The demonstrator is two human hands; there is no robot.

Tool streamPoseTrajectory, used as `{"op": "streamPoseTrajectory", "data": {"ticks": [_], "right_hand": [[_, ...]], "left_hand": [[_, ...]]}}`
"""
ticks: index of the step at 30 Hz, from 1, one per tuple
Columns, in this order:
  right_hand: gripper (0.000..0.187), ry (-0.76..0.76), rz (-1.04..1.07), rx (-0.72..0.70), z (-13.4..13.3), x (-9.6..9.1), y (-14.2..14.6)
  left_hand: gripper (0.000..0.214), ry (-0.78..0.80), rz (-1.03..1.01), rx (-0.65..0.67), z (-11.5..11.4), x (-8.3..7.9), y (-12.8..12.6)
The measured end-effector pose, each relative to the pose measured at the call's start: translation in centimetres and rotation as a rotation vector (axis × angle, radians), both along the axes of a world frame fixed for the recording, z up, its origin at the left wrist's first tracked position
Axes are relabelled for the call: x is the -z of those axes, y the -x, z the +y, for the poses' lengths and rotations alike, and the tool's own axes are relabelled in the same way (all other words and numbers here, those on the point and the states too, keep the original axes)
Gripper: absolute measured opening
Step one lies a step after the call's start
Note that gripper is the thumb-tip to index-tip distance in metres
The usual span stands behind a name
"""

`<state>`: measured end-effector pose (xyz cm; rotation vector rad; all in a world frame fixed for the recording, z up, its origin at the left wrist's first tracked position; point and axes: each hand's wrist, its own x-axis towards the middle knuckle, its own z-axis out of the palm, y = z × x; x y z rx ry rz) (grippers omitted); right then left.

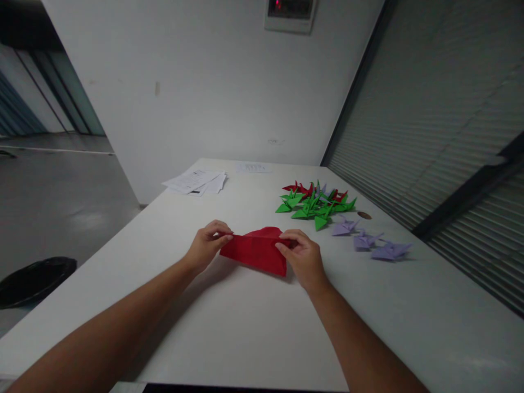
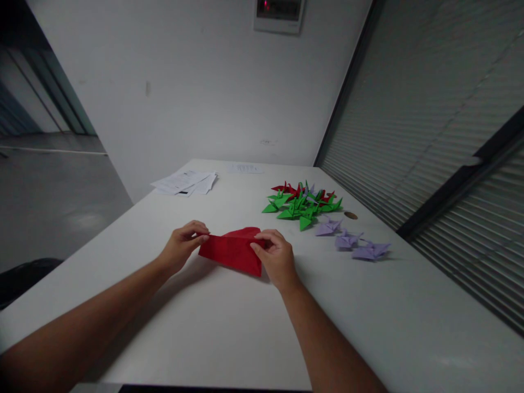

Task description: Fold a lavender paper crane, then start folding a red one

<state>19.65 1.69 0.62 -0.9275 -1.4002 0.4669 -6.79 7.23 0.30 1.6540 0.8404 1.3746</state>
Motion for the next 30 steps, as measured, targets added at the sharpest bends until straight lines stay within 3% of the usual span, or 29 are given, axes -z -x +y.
{"op": "streamPoseTrajectory", "data": {"ticks": [4,9,18,30], "right_hand": [[0.013,-0.005,-0.001,-0.007,0.05,0.19,0.06],[0.013,-0.016,-0.004,0.008,0.08,0.25,0.02],[0.012,-0.005,0.037,0.006,0.14,0.3,0.09],[0.009,0.106,0.127,0.038,0.53,0.91,0.07]], "left_hand": [[0.006,0.012,-0.007,-0.067,0.2,0.46,-0.12],[0.01,0.076,-0.052,-0.045,0.12,0.7,-0.21],[0.015,0.233,-0.239,0.11,-0.45,0.24,-0.7],[0.011,0.211,-0.152,0.078,-0.3,0.38,-0.69]]}}
